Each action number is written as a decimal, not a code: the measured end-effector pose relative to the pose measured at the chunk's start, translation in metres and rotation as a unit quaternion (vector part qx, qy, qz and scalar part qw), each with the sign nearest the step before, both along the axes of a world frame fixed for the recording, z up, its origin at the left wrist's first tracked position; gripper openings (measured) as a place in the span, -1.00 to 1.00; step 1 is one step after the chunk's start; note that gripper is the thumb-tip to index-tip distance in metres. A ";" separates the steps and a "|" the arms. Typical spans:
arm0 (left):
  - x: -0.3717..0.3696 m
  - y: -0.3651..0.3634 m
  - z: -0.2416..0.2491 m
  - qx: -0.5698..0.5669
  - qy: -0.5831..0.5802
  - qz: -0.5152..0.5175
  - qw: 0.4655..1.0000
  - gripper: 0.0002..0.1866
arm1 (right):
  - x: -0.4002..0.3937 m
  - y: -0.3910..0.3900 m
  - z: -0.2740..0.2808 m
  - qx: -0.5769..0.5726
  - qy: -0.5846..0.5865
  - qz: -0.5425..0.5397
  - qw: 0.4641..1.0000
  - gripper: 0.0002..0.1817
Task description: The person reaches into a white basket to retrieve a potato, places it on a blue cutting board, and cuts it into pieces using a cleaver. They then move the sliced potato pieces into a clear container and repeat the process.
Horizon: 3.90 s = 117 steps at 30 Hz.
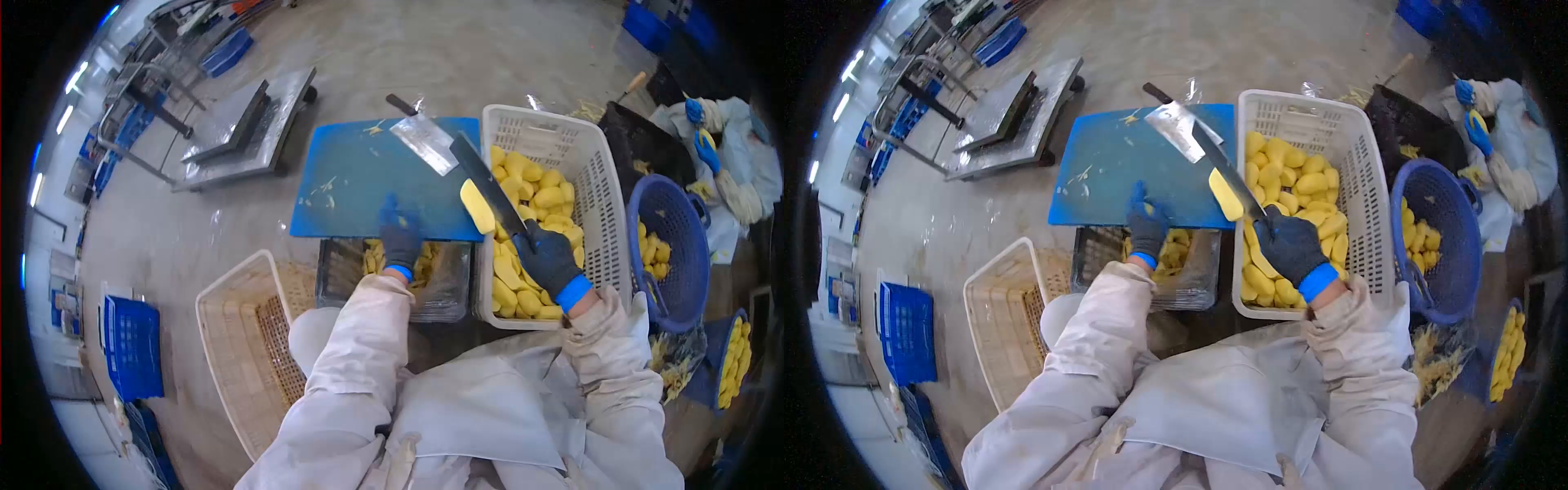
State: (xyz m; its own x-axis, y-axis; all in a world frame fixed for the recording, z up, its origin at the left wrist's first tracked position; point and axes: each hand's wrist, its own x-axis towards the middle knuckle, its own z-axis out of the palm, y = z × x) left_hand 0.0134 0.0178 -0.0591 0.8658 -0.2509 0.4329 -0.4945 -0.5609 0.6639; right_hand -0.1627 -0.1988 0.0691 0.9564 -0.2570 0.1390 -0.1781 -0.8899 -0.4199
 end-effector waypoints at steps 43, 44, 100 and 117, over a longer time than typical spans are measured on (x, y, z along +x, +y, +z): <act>-0.017 -0.333 -0.166 0.486 0.232 -0.396 0.743 -0.30 | -0.148 -0.159 -0.005 0.419 0.053 -0.358 0.832 -0.86; -0.021 -0.325 -0.155 0.380 0.237 -0.386 0.807 -0.34 | -0.150 -0.157 -0.010 0.413 0.044 -0.344 0.842 -0.86; 0.058 0.016 0.035 0.316 0.000 -0.014 0.949 -0.50 | -0.055 0.024 0.015 0.066 0.063 0.061 0.994 -0.75; 0.107 -0.074 0.042 0.370 0.126 -0.140 0.910 -0.49 | -0.097 -0.040 -0.032 0.498 -0.003 -0.157 0.853 -0.87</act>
